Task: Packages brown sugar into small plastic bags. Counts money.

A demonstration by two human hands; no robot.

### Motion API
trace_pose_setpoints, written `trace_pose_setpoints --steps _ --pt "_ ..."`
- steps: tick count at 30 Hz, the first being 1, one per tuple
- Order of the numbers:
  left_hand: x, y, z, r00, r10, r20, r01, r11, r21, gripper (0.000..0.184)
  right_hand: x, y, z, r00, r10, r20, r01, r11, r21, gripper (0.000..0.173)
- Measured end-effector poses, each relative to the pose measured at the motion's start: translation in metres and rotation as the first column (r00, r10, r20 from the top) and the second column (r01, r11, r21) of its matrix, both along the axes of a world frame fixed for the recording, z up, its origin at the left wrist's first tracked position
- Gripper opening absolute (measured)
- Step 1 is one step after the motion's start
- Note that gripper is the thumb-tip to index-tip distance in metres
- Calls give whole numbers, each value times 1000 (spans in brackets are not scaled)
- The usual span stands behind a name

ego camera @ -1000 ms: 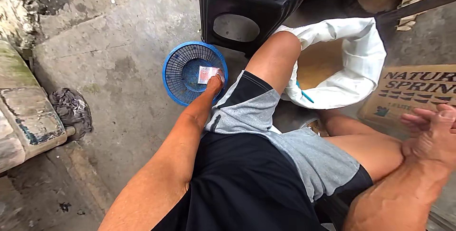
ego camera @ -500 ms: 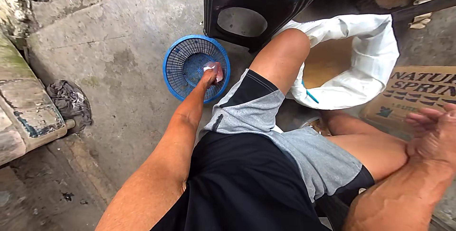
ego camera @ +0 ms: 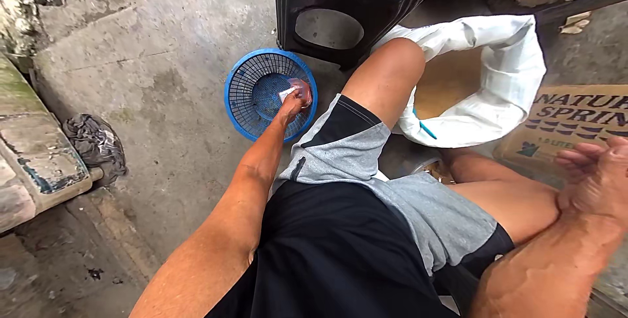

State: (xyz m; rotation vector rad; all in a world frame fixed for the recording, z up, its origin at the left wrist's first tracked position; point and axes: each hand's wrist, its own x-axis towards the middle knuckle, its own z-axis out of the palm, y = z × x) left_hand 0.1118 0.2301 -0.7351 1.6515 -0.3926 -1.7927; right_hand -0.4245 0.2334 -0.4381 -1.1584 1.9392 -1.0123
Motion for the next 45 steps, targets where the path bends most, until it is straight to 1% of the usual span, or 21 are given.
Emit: trace_pose_setpoints --steps 2,4,8,11,14,16,18,19,20,21,23,24,25,26,29,30,32,35,38,41,45 --pt "3 1 4 996 21 -82 -19 1000 20 48 0 0 0 1000 3 -3 -3 1000 -9 36" --pt "4 2 10 994 8 -109 -4 999 37 50 0 0 0 1000 4 -9 -4 1000 -9 37" --pt "-1 -1 21 999 -33 -28 35 997 73 62 -3 2 -1 1000 -3 -3 3 1000 -21 37" --pt "-4 -8 23 998 -62 26 58 989 136 81 -4 4 -1 1000 -11 5 11 1000 -28 38" --pt "-6 -14 26 996 -60 63 51 990 135 71 -6 7 -1 1000 -10 19 11 999 -31 40" --pt "-7 -15 29 996 -46 75 37 993 115 60 -7 7 -1 1000 -6 19 7 999 -32 41" --pt "-6 -14 30 992 -20 126 13 998 59 44 -6 7 -2 1000 -10 24 11 999 -40 40" --pt "-6 -13 31 985 -19 169 17 1000 11 40 -5 7 -2 1000 -9 27 10 999 -40 40" --pt "-5 -12 32 976 -29 214 37 999 -35 39 -3 7 -1 1000 -6 28 7 999 -41 40" --pt "-4 -11 34 963 -56 263 76 995 -65 44 -1 7 1 1000 4 26 -3 999 -39 39" --pt "-4 -13 41 920 -122 373 158 985 -67 65 0 6 1 1000 10 19 -9 999 -43 39" --pt "-5 -15 44 897 -138 419 178 982 -58 71 -2 7 0 1000 16 16 -15 999 -45 40" --pt "-5 -18 49 874 -154 460 202 978 -55 70 -3 7 0 1000 22 14 -21 999 -45 39" --pt "-7 -20 53 852 -165 497 225 972 -64 64 -4 6 -1 1000 26 12 -25 999 -47 39" --pt "-11 -27 54 749 -252 613 359 932 -56 33 -3 6 -1 1000 19 5 -19 999 -38 40" --pt "-13 -29 54 715 -279 641 394 918 -41 30 -2 7 -1 1000 11 3 -11 999 -32 41" --pt "-16 -29 55 675 -304 672 433 901 -27 28 -1 8 0 1000 1 -3 -1 1000 -26 41" --pt "-13 -23 59 646 -292 705 447 894 -40 24 -2 9 0 1000 -5 -12 5 1000 -19 43" --pt "-9 -12 65 626 -245 740 418 907 -52 30 -5 10 -3 1000 6 -15 -6 1000 -21 44" --pt "-6 -2 64 676 -189 712 380 917 -118 37 -4 10 -3 1000 2 -10 -2 1000 -14 44" --pt "0 8 56 803 -134 581 314 923 -221 29 -7 10 -4 1000 3 -3 -3 1000 -26 43"
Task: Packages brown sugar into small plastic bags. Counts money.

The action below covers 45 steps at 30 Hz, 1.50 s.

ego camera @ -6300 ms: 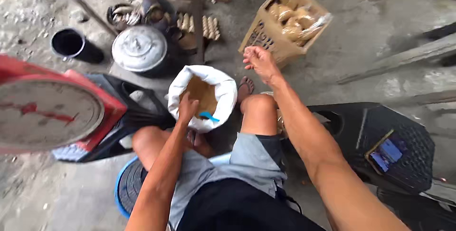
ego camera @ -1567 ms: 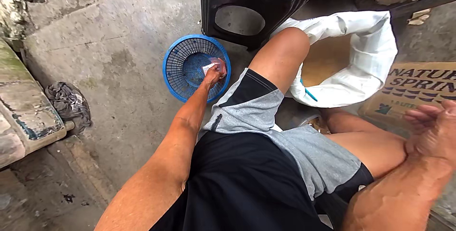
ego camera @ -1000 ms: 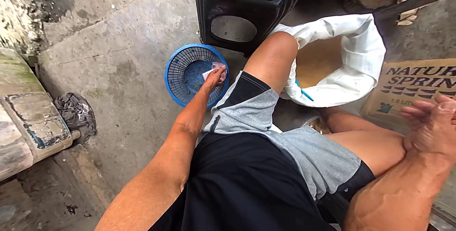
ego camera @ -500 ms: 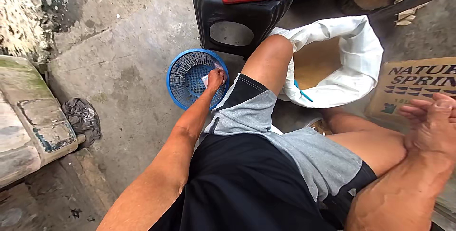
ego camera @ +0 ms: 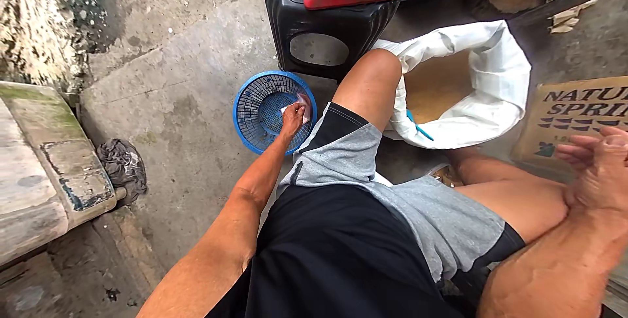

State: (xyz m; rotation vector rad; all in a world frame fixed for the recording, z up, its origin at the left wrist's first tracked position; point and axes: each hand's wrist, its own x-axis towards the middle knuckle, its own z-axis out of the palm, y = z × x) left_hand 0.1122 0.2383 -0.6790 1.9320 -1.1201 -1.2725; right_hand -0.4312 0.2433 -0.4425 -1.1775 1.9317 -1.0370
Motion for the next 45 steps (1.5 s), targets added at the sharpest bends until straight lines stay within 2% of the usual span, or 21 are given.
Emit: trace_pose_setpoints --steps 4,7,10,14,16,20,24,27,29,33,35,39,42,45 --pt "4 4 -4 990 143 5 -143 988 51 18 -3 3 -1 1000 -1 5 1 1000 -9 42" --pt "7 5 -2 987 158 -21 -156 986 53 26 -1 5 2 1000 16 -3 -16 1000 0 44" --pt "3 5 2 969 203 -143 -190 976 102 35 1 6 2 1000 11 0 -11 1000 -9 42" --pt "-3 6 5 920 257 -298 -235 966 107 33 7 5 8 1000 -1 -11 1 1000 -6 43" --pt "-4 6 3 931 243 -271 -230 970 81 34 7 6 8 1000 1 -8 -1 1000 -7 44" --pt "-1 8 1 976 187 -115 -185 982 28 32 9 5 9 1000 0 5 0 1000 -9 42" --pt "1 11 14 994 95 50 -91 993 -75 27 5 5 5 1000 -5 8 5 1000 -10 42" --pt "-1 15 28 993 43 107 -27 989 -148 21 -4 3 -3 1000 12 -7 -12 1000 -11 43" --pt "-3 18 33 991 67 119 -44 981 -187 22 -7 2 -4 1000 20 -16 -20 1000 -13 44" --pt "-1 20 46 975 210 71 -184 945 -271 16 -11 5 -6 1000 28 -2 -28 999 -31 43" --pt "5 19 55 969 247 10 -230 918 -324 17 -14 6 -8 999 35 -5 -35 999 -30 43" --pt "20 15 84 975 211 -73 -223 886 -406 25 -25 4 -16 998 57 -16 -57 998 -40 45" --pt "28 8 116 984 167 -56 -173 853 -493 21 -24 4 -16 999 51 -4 -51 997 -59 45" --pt "30 -7 162 990 74 -119 -126 838 -531 20 -14 1 -9 999 34 -14 -35 997 -62 45"
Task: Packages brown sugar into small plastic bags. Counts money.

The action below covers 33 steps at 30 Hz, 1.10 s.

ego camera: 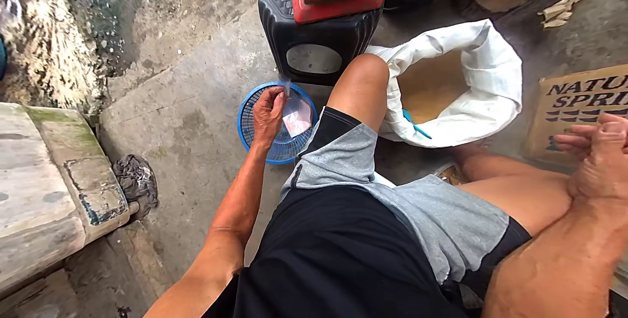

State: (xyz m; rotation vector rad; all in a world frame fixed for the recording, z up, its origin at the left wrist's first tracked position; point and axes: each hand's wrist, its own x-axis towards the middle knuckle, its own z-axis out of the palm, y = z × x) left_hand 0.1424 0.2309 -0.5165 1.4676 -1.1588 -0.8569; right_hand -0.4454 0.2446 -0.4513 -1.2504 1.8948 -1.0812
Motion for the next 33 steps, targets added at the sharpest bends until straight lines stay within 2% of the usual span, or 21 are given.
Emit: trace_pose_setpoints --steps 4,6,8,10,11,13,14,15,17,18,19,21,24,26,27,28,30,31,33 --pt "-22 -30 93 961 -263 -87 263 965 -7 17 31 -13 19 999 13 -39 -13 1000 -8 49" --pt "-43 -44 139 886 -451 -111 441 892 -100 16 68 -28 35 996 84 -18 -85 995 -49 48" --pt "-67 -56 179 781 -614 -115 584 783 -214 16 118 -47 60 974 209 89 -190 965 -183 49" --pt "-92 -69 208 655 -745 -126 682 654 -327 15 162 -65 86 892 423 159 -344 865 -366 59" --pt "-103 -74 219 594 -792 -140 711 598 -370 15 180 -73 98 837 528 147 -422 792 -440 72" --pt "-123 -83 237 501 -850 -165 743 519 -422 15 209 -81 120 728 671 140 -503 661 -557 90" --pt "-132 -85 244 480 -861 -168 749 502 -433 14 218 -80 130 672 718 179 -506 622 -597 89" --pt "-140 -86 249 480 -862 -165 748 500 -436 15 223 -77 139 630 745 220 -497 605 -622 79" --pt "-152 -84 255 511 -843 -165 739 529 -416 17 222 -67 150 601 747 284 -462 615 -639 36" --pt "-157 -82 256 535 -828 -169 733 555 -393 19 219 -63 153 616 728 299 -434 632 -642 17" --pt "-161 -80 256 560 -810 -175 727 581 -366 20 215 -59 155 646 701 304 -405 651 -641 9" --pt "-167 -76 254 607 -775 -175 712 628 -315 16 205 -52 157 701 650 292 -373 684 -627 7" --pt "-176 -78 249 620 -770 -152 709 633 -311 12 193 -41 159 753 622 215 -418 704 -574 11" --pt "-182 -81 248 626 -770 -128 704 628 -333 12 187 -37 158 737 662 139 -536 697 -476 26" --pt "-186 -83 248 630 -764 -138 690 633 -351 13 185 -36 156 714 687 132 -585 690 -427 28" --pt "-189 -85 249 634 -752 -181 671 651 -355 16 185 -36 152 706 694 140 -601 692 -399 23" --pt "-194 -94 248 587 -739 -332 668 673 -317 31 187 -35 148 724 662 195 -549 724 -417 14" --pt "-195 -101 243 541 -746 -389 697 656 -290 41 188 -36 149 753 622 216 -492 750 -442 14" --pt "-198 -108 224 449 -793 -412 795 565 -221 76 188 -41 150 811 515 277 -333 796 -505 14"
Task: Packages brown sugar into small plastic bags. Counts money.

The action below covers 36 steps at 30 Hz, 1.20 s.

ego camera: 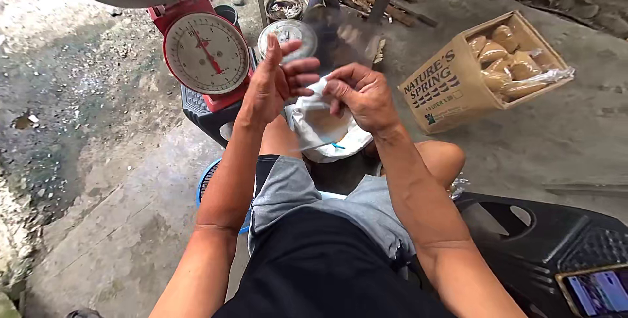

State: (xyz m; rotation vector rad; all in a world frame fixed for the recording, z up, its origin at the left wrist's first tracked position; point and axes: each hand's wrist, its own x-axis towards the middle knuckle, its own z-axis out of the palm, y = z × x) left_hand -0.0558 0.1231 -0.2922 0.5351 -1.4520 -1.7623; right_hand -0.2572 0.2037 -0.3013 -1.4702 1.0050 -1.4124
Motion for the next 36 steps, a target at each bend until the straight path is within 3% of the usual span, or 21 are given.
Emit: trace_pose_setpoints --steps 2,4,6,9,13,16,18,24,31,34,36 --pt "-7 8 -25 989 -122 79 120 992 35 102 -3 -9 -3 987 -148 68 150 988 -31 15" --pt "-12 21 -52 977 -198 76 190 977 94 105 -10 -17 -9 957 -268 112 273 962 -25 15" --pt "-12 36 -73 978 -210 -6 207 954 215 85 -17 -22 -17 922 -363 136 366 931 6 15" --pt "-8 64 -89 987 -112 -116 150 906 396 61 -27 -27 -30 865 -469 176 470 882 40 16" --pt "-14 80 -102 976 -5 -216 119 847 518 61 -35 -31 -43 796 -557 236 558 827 70 16" --pt "-24 85 -109 962 143 -231 25 801 598 29 -40 -31 -48 759 -591 272 596 800 73 16" --pt "-30 87 -110 956 222 -190 -50 766 641 18 -42 -30 -51 748 -600 283 610 790 63 16" --pt "-28 85 -110 958 275 -88 -178 803 569 21 -44 -27 -60 718 -615 326 619 779 104 14" --pt "-24 74 -111 928 371 41 -351 830 433 3 -46 -29 -91 706 -643 297 546 761 349 14" --pt "-23 67 -109 913 405 48 -392 837 382 7 -50 -29 -113 770 -621 147 464 703 540 33" --pt "-24 63 -107 899 433 58 -426 839 340 8 -56 -24 -127 792 -610 -18 492 621 610 61"
